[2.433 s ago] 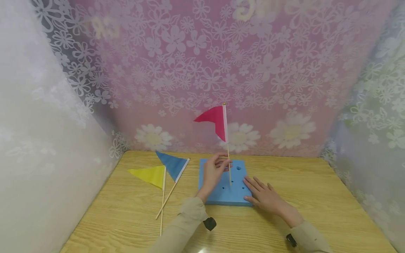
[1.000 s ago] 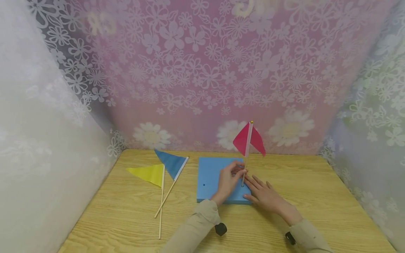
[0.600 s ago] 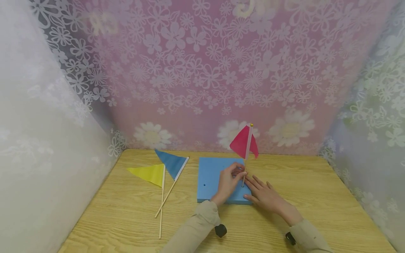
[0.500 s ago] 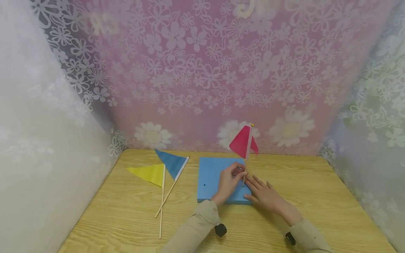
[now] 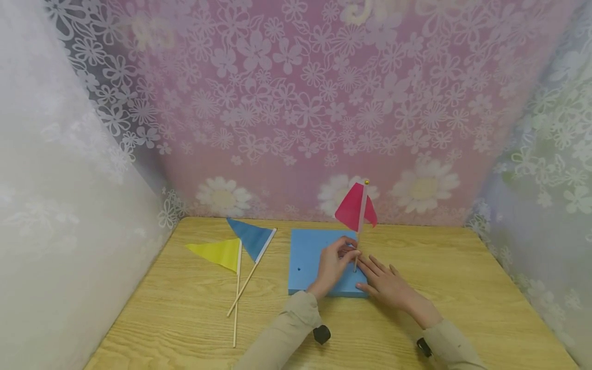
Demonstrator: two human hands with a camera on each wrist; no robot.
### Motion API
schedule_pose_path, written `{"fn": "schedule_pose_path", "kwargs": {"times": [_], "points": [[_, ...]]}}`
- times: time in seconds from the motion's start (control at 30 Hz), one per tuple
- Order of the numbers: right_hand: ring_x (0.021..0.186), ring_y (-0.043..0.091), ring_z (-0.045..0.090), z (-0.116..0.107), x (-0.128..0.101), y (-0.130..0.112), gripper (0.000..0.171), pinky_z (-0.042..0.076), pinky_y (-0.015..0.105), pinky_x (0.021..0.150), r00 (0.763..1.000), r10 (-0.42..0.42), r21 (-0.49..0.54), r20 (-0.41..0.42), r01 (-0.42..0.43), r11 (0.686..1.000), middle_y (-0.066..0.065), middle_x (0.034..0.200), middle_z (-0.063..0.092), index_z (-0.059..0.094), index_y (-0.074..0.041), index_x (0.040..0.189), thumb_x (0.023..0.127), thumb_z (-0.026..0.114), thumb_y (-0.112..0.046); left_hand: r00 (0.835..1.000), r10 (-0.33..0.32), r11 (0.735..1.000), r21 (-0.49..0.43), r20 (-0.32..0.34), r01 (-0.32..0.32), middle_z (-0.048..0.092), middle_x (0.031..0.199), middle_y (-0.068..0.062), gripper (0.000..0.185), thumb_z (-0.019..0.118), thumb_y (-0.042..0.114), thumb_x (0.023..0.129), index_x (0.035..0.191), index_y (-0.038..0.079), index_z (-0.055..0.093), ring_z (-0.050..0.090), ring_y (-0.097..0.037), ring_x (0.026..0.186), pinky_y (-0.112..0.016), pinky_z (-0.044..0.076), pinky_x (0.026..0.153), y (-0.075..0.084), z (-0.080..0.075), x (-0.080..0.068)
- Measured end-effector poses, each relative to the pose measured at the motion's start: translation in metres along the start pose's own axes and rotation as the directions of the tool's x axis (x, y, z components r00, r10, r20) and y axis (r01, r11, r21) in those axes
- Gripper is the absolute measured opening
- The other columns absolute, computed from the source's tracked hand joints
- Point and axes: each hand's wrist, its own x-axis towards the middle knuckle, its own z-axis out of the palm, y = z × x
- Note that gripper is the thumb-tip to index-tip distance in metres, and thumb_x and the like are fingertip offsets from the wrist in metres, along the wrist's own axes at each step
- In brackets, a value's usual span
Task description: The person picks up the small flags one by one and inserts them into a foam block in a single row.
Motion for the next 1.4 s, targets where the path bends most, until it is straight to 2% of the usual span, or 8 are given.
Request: {"fn": "schedule_pose_path", "kwargs": {"times": [0.27, 0.47, 0.6, 0.8, 1.03, 1.23, 1.4], "points": [[0.144, 0.048, 0.035, 0.001, 0.002, 0.003, 0.067, 0.028, 0.082, 0.102, 1.0, 0.006, -0.004, 0.018, -0.006, 1.0, 0.018, 0.158, 0.04, 0.042, -0.004, 0.154, 0.102, 0.058, -0.044, 1.0, 0.01, 0.996, 0.094, 0.01, -0.011, 0.077, 0.105, 0.001, 0.022, 0.072, 0.02, 0.096, 0.117, 0.015, 0.071, 0.072, -0.006, 0.093, -0.02, 0.057, 0.082, 0.002, 0.0, 0.002], [0.145, 0.047, 0.034, -0.002, 0.003, 0.003, 0.068, 0.028, 0.081, 0.102, 1.0, 0.014, -0.002, 0.027, -0.014, 1.0, 0.019, 0.159, 0.039, 0.041, -0.004, 0.154, 0.102, 0.059, -0.043, 1.0, -0.009, 0.997, 0.076, 0.009, 0.009, 0.076, 0.11, 0.002, 0.022, 0.072, 0.022, 0.096, 0.118, 0.019, 0.071, 0.071, -0.005, 0.095, -0.019, 0.057, 0.084, 0.002, 0.001, 0.005], [0.143, 0.048, 0.036, -0.002, 0.004, 0.004, 0.068, 0.029, 0.081, 0.101, 1.0, -0.001, -0.002, 0.006, 0.001, 1.0, 0.019, 0.158, 0.04, 0.043, -0.004, 0.153, 0.1, 0.061, -0.041, 1.0, -0.002, 0.998, 0.067, 0.004, 0.002, 0.076, 0.109, 0.0, 0.021, 0.072, 0.019, 0.096, 0.116, 0.017, 0.072, 0.071, -0.006, 0.095, -0.017, 0.057, 0.082, 0.001, 0.002, 0.008], [0.146, 0.045, 0.033, -0.005, 0.007, 0.005, 0.067, 0.028, 0.08, 0.104, 0.999, 0.02, -0.001, 0.038, -0.02, 1.0, 0.017, 0.16, 0.038, 0.041, -0.005, 0.155, 0.103, 0.058, -0.042, 1.0, 0.016, 0.998, 0.058, -0.007, -0.016, 0.076, 0.107, -0.001, 0.019, 0.072, 0.017, 0.096, 0.115, 0.016, 0.073, 0.072, -0.008, 0.095, -0.018, 0.057, 0.081, 0.0, 0.003, 0.012], [0.146, 0.046, 0.031, -0.005, 0.008, 0.005, 0.068, 0.026, 0.081, 0.104, 0.999, 0.021, 0.006, 0.05, -0.021, 1.0, 0.017, 0.161, 0.036, 0.039, -0.004, 0.156, 0.103, 0.057, -0.042, 1.0, -0.012, 0.999, 0.047, -0.006, 0.012, 0.076, 0.109, 0.0, 0.021, 0.072, 0.018, 0.096, 0.117, 0.016, 0.073, 0.072, -0.008, 0.097, -0.018, 0.057, 0.083, 0.0, 0.001, 0.013], [0.147, 0.046, 0.031, -0.005, 0.008, 0.007, 0.068, 0.025, 0.08, 0.105, 0.999, 0.025, 0.003, 0.046, -0.025, 1.0, 0.017, 0.161, 0.036, 0.038, -0.005, 0.156, 0.103, 0.057, -0.042, 1.0, 0.014, 0.998, 0.062, -0.007, -0.013, 0.076, 0.109, -0.002, 0.023, 0.072, 0.015, 0.096, 0.118, 0.009, 0.073, 0.072, -0.01, 0.097, -0.018, 0.057, 0.083, -0.002, 0.0, 0.013], [0.147, 0.046, 0.03, -0.007, 0.007, 0.006, 0.068, 0.025, 0.08, 0.106, 0.998, 0.029, 0.003, 0.051, -0.03, 1.0, 0.016, 0.161, 0.036, 0.038, -0.005, 0.156, 0.103, 0.057, -0.043, 1.0, 0.018, 0.998, 0.058, -0.006, -0.018, 0.076, 0.109, -0.002, 0.022, 0.072, 0.015, 0.096, 0.118, 0.011, 0.073, 0.072, -0.009, 0.096, -0.017, 0.057, 0.082, -0.002, -0.001, 0.013]]}}
